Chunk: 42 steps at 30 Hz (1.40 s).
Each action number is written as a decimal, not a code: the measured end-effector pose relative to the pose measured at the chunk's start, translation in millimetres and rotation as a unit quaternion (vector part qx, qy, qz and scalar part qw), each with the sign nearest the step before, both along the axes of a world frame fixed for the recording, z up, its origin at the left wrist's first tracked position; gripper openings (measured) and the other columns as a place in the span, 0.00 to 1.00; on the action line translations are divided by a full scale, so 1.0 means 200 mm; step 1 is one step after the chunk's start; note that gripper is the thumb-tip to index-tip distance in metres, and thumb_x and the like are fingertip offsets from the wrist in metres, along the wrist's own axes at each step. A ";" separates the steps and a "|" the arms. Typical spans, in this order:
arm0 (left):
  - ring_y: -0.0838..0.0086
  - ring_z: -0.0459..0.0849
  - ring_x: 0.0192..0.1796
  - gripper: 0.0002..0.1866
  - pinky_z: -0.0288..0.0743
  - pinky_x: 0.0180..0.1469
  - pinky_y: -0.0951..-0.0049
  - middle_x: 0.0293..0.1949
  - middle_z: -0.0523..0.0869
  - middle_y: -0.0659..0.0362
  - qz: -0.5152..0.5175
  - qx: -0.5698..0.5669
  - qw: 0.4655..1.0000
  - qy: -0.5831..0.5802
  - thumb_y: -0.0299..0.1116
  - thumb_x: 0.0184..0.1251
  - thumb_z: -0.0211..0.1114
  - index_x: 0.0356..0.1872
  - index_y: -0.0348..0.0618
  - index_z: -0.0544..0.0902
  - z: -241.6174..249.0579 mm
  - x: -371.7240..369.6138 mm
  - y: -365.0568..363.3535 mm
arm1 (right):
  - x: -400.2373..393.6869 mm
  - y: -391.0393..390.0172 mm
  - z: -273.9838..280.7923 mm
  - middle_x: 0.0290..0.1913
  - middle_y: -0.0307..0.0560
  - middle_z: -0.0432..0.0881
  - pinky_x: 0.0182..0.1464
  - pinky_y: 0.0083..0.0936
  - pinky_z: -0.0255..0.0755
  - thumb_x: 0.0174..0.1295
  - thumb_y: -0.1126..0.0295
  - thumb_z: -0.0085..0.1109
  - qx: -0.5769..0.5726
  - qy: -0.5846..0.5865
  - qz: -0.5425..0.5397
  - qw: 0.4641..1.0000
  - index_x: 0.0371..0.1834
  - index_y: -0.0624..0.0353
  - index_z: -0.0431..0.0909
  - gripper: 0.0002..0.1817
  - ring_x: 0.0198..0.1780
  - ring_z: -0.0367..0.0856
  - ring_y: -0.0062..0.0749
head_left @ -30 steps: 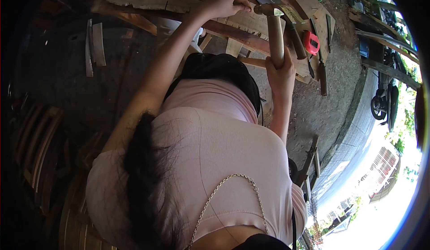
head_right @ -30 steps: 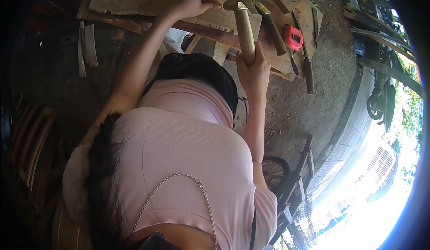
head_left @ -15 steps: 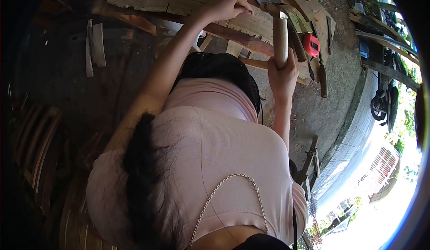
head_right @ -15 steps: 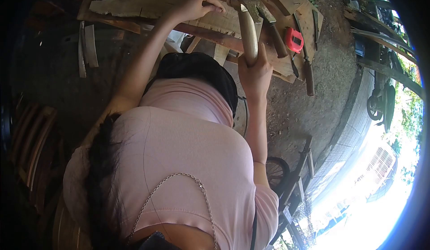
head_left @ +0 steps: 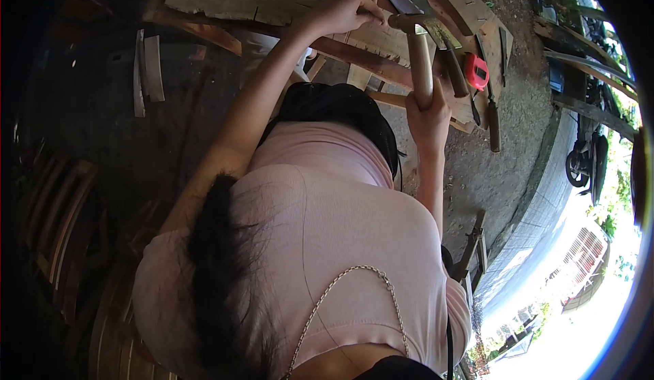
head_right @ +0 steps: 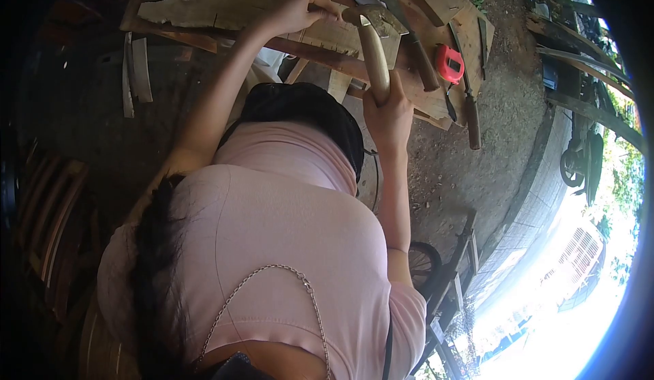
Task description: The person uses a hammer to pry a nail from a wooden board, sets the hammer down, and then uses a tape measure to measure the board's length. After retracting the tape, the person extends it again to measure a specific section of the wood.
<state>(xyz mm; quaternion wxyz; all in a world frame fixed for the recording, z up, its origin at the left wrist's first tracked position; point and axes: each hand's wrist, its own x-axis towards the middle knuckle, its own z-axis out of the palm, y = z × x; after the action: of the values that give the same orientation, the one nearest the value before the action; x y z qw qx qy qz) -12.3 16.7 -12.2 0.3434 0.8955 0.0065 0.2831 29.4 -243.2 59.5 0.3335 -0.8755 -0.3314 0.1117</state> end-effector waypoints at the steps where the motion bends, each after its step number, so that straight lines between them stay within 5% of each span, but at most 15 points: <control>1: 0.67 0.76 0.38 0.08 0.71 0.44 0.65 0.26 0.75 0.62 -0.002 -0.005 1.000 0.001 0.28 0.49 0.70 0.33 0.50 0.89 0.00 -0.01 -0.01 | 0.00 0.00 0.02 0.22 0.61 0.76 0.28 0.39 0.71 0.53 0.70 0.58 -0.003 -0.009 -0.004 1.000 0.38 0.61 0.72 0.11 0.28 0.79 0.60; 6: 0.68 0.76 0.35 0.08 0.70 0.41 0.66 0.25 0.75 0.62 -0.028 -0.038 0.999 0.023 0.27 0.49 0.70 0.33 0.50 0.89 0.02 -0.01 -0.01 | -0.03 0.01 -0.05 0.21 0.62 0.76 0.28 0.40 0.71 0.53 0.70 0.59 0.035 -0.010 -0.011 0.999 0.39 0.61 0.73 0.12 0.29 0.79 0.60; 8: 0.68 0.76 0.34 0.08 0.70 0.40 0.66 0.25 0.75 0.62 -0.025 -0.034 0.999 0.019 0.27 0.50 0.69 0.33 0.51 0.89 0.00 0.00 0.01 | 0.00 -0.01 -0.05 0.23 0.59 0.77 0.32 0.33 0.73 0.54 0.69 0.59 -0.061 -0.027 0.014 0.998 0.46 0.61 0.74 0.17 0.27 0.80 0.53; 9: 0.68 0.76 0.34 0.08 0.70 0.40 0.66 0.25 0.75 0.62 -0.024 -0.022 0.999 0.012 0.27 0.50 0.69 0.33 0.51 0.89 0.00 -0.01 0.01 | 0.00 0.00 0.00 0.21 0.63 0.76 0.27 0.38 0.71 0.52 0.70 0.60 -0.035 -0.016 0.016 0.999 0.40 0.62 0.73 0.13 0.28 0.80 0.59; 14: 0.69 0.76 0.34 0.08 0.69 0.39 0.67 0.25 0.74 0.62 -0.030 -0.036 0.999 0.022 0.26 0.50 0.69 0.33 0.51 0.88 0.01 -0.01 -0.01 | -0.06 0.02 -0.01 0.21 0.62 0.76 0.28 0.37 0.71 0.52 0.71 0.58 0.031 -0.006 -0.006 0.999 0.40 0.62 0.72 0.13 0.28 0.80 0.60; 20: 0.70 0.76 0.35 0.09 0.70 0.40 0.66 0.25 0.75 0.63 -0.028 -0.028 0.999 0.023 0.26 0.50 0.69 0.33 0.52 0.89 -0.04 -0.01 0.01 | -0.06 0.00 0.03 0.22 0.63 0.77 0.30 0.40 0.72 0.52 0.71 0.58 -0.027 0.020 0.008 0.999 0.42 0.61 0.73 0.14 0.30 0.78 0.64; 23: 0.70 0.77 0.36 0.09 0.70 0.41 0.66 0.26 0.77 0.63 -0.024 -0.001 0.999 0.026 0.26 0.50 0.69 0.34 0.53 0.89 0.05 -0.03 -0.01 | -0.06 0.02 -0.01 0.22 0.63 0.77 0.29 0.44 0.71 0.51 0.70 0.59 0.022 0.012 -0.017 1.000 0.39 0.61 0.71 0.13 0.30 0.78 0.63; 25: 0.59 0.78 0.48 0.06 0.72 0.50 0.58 0.35 0.80 0.55 -0.014 -0.058 0.992 0.112 0.28 0.58 0.67 0.35 0.45 0.88 0.15 -0.06 -0.02 | -0.04 0.00 -0.03 0.22 0.64 0.77 0.29 0.43 0.71 0.51 0.70 0.60 -0.004 0.000 -0.003 1.000 0.39 0.62 0.71 0.13 0.31 0.78 0.63; 29: 0.60 0.79 0.46 0.06 0.73 0.49 0.59 0.35 0.79 0.55 -0.007 -0.046 0.996 0.072 0.26 0.58 0.66 0.35 0.46 0.88 0.08 -0.07 -0.02 | -0.05 0.00 0.05 0.22 0.64 0.76 0.29 0.43 0.70 0.52 0.70 0.59 -0.019 0.017 0.002 1.000 0.39 0.64 0.70 0.14 0.30 0.78 0.64; 31: 0.70 0.77 0.38 0.09 0.70 0.41 0.67 0.27 0.77 0.63 -0.028 -0.039 0.998 0.047 0.27 0.50 0.70 0.33 0.53 0.89 0.06 -0.05 -0.02 | -0.05 0.00 0.01 0.22 0.63 0.76 0.29 0.43 0.70 0.52 0.70 0.59 0.027 0.007 -0.006 1.000 0.41 0.63 0.71 0.14 0.30 0.78 0.64; 42: 0.69 0.78 0.39 0.08 0.71 0.43 0.67 0.26 0.77 0.64 -0.018 -0.036 0.998 0.045 0.30 0.51 0.70 0.34 0.53 0.89 0.05 -0.04 -0.02 | -0.02 0.00 0.00 0.23 0.61 0.78 0.29 0.45 0.71 0.54 0.69 0.59 -0.022 -0.005 0.026 0.999 0.44 0.60 0.72 0.15 0.30 0.80 0.60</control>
<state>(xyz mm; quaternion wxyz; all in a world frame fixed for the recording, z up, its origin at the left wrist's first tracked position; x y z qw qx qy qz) -20.0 12.0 -1.6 0.3803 0.8941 0.0159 0.2360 25.4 -243.2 58.6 0.3099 -0.8743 -0.3527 0.1234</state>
